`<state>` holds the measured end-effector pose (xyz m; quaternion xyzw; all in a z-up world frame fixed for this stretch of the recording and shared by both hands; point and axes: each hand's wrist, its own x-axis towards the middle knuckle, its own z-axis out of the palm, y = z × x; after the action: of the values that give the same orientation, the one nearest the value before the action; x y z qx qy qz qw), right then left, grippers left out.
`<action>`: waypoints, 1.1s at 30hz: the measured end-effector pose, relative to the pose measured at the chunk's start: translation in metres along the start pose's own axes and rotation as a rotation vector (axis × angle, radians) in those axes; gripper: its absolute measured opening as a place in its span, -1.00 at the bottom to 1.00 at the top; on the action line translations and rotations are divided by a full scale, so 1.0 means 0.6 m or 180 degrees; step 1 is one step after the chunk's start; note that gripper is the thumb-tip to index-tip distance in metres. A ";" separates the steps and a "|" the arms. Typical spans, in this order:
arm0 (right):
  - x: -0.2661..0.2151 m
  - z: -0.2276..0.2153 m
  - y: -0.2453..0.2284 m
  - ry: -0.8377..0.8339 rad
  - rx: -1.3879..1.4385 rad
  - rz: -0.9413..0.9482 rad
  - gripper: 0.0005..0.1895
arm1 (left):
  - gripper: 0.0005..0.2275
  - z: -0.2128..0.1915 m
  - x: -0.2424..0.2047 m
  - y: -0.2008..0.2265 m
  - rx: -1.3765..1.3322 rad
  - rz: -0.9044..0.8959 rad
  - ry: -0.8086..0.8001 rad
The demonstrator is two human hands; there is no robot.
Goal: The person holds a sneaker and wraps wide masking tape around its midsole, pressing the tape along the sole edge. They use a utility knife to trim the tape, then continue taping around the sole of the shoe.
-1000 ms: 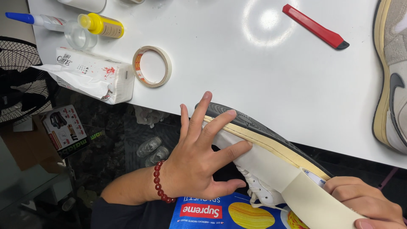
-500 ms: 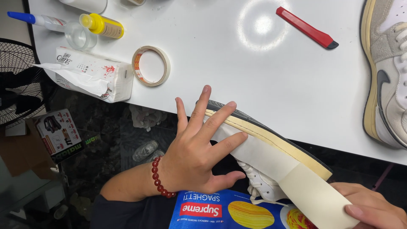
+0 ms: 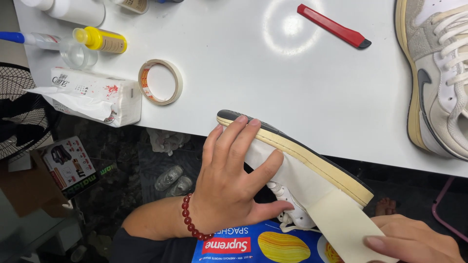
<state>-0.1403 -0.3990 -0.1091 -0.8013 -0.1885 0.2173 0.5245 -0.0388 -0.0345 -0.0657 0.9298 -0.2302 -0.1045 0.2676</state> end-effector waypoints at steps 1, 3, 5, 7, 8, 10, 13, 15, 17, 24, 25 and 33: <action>-0.005 0.007 0.002 0.0016 0.0019 0.0018 -0.62 | -0.36 -0.001 0.001 0.002 -0.0001 0.0010 -0.0029; -0.011 0.020 0.010 0.0026 0.0538 -0.0045 -0.71 | -0.34 -0.004 0.004 0.005 -0.0055 -0.0021 -0.0036; -0.008 0.024 0.024 -0.0142 0.0539 -0.0273 -0.71 | -0.33 -0.004 0.004 0.005 -0.0066 -0.0058 -0.0107; -0.015 0.033 0.043 -0.0314 0.0531 -0.0505 -0.71 | -0.33 -0.002 0.003 0.006 -0.0079 -0.0098 -0.0171; -0.024 0.039 0.055 -0.0662 0.0419 -0.0665 -0.70 | -0.35 -0.001 0.003 0.007 -0.0061 -0.0129 -0.0184; -0.054 0.059 0.074 -0.0996 0.0307 -0.0826 -0.69 | -0.37 0.000 0.002 0.008 -0.0037 -0.0149 -0.0202; -0.094 0.084 0.090 -0.0638 0.0141 0.0088 -0.80 | -0.37 -0.004 0.002 0.008 0.0018 -0.0160 -0.0219; -0.095 0.076 0.090 -0.0892 0.0518 0.0349 -0.87 | -0.34 -0.010 0.004 0.007 0.0014 -0.0088 -0.0248; -0.060 0.052 0.075 -0.1006 0.0580 -0.0027 -0.75 | -0.34 -0.007 0.003 0.006 0.0042 -0.0085 -0.0231; -0.040 0.023 0.054 -0.1167 0.0128 -0.0496 -0.37 | -0.37 -0.005 0.002 0.016 0.0224 -0.0177 -0.0251; -0.037 0.024 0.048 -0.1164 0.0132 -0.0496 -0.37 | -0.37 -0.004 0.002 0.017 0.0227 -0.0177 -0.0255; -0.123 0.097 0.102 -0.1495 -0.0094 0.0124 -0.66 | -0.28 0.002 -0.003 0.031 0.0185 -0.0305 -0.0530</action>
<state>-0.2293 -0.4171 -0.1752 -0.7398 -0.2930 0.4051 0.4503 -0.0473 -0.0480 -0.0565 0.9352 -0.2098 -0.1873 0.2152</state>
